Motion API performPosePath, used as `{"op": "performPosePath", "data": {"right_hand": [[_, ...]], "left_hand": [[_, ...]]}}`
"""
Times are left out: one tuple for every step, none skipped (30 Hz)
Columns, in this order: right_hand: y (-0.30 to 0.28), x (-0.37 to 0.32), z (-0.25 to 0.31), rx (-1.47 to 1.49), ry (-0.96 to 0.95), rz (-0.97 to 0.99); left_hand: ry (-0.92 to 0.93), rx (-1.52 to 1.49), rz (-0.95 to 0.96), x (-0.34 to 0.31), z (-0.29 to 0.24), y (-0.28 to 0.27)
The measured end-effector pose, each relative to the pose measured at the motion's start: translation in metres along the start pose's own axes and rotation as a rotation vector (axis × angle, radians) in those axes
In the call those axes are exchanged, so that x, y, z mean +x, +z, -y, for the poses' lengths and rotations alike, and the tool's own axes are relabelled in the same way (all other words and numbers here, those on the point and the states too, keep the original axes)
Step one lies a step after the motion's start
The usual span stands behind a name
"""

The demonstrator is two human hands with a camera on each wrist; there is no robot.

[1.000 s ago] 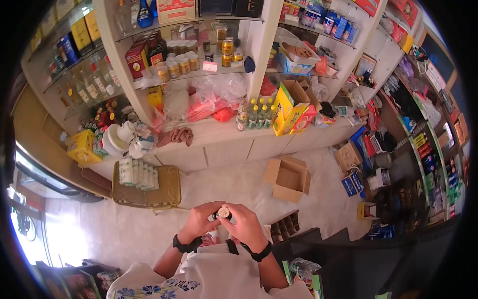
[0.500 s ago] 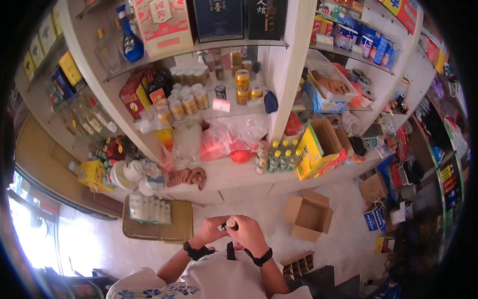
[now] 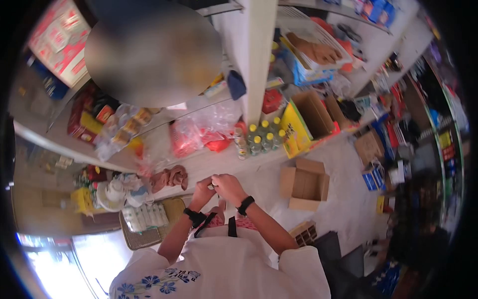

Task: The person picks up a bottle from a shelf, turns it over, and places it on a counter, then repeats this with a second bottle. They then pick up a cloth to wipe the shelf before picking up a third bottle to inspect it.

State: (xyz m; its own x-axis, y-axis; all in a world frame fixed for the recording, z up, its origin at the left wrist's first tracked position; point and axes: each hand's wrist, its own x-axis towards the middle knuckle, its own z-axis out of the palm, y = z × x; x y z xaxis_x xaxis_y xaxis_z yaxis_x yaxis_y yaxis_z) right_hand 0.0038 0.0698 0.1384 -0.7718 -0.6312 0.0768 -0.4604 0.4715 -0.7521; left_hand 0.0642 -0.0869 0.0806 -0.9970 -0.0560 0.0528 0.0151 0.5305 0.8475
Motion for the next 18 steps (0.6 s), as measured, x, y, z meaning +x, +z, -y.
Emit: {"op": "performPosePath", "data": {"right_hand": [[0.002, 0.007, -0.004, -0.04, -0.025, 0.014], [0.006, 0.013, -0.007, -0.074, -0.052, 0.034], [0.01, 0.019, -0.011, -0.064, -0.015, 0.02], [0.014, 0.027, -0.014, -0.089, -0.008, -0.004], [0.018, 0.034, -0.017, -0.113, 0.004, -0.028], [0.024, 0.043, -0.022, -0.158, 0.034, -0.02], [0.026, 0.051, -0.024, -0.154, 0.071, -0.026], [0.028, 0.059, -0.027, -0.166, 0.079, -0.024], [0.031, 0.065, -0.029, -0.173, 0.086, -0.02], [0.023, 0.071, -0.024, -0.196, 0.098, 0.005], [0.025, 0.078, -0.027, -0.187, 0.126, 0.0], [0.03, 0.084, -0.031, -0.231, 0.147, -0.037], [0.038, 0.088, -0.035, -0.272, 0.172, -0.074], [0.045, 0.093, -0.039, -0.257, 0.208, -0.083], [0.056, 0.099, -0.046, -0.309, 0.232, -0.123], [0.062, 0.105, -0.047, -0.362, 0.257, -0.162], [0.069, 0.109, -0.052, -0.342, 0.329, -0.189], [0.068, 0.114, -0.05, -0.341, 0.338, -0.186]], "left_hand": [[0.011, 0.027, -0.005, 0.01, 0.004, -0.002], [0.017, 0.056, -0.011, 0.016, 0.007, -0.004], [0.018, 0.054, 0.029, 0.023, 0.013, -0.005], [0.029, 0.024, 0.02, 0.033, 0.019, -0.006], [0.038, -0.006, 0.017, 0.041, 0.026, -0.007], [0.02, 0.019, 0.027, 0.05, 0.03, -0.007], [0.018, 0.01, 0.063, 0.06, 0.036, -0.007], [-0.016, 0.028, 0.072, 0.069, 0.042, -0.006], [-0.054, 0.052, 0.083, 0.074, 0.05, -0.006], [-0.044, 0.037, 0.074, 0.082, 0.055, -0.005], [-0.047, 0.036, 0.104, 0.09, 0.059, -0.003], [-0.013, 0.023, 0.072, 0.098, 0.062, -0.001], [0.02, 0.011, 0.044, 0.102, 0.069, 0.0], [0.014, 0.062, 0.052, 0.109, 0.077, 0.002], [0.012, 0.066, 0.092, 0.113, 0.08, 0.002], [-0.026, 0.053, 0.062, 0.117, 0.084, 0.002], [-0.05, 0.043, 0.069, 0.125, 0.09, 0.005], [-0.041, 0.058, 0.075, 0.128, 0.098, 0.007]]}}
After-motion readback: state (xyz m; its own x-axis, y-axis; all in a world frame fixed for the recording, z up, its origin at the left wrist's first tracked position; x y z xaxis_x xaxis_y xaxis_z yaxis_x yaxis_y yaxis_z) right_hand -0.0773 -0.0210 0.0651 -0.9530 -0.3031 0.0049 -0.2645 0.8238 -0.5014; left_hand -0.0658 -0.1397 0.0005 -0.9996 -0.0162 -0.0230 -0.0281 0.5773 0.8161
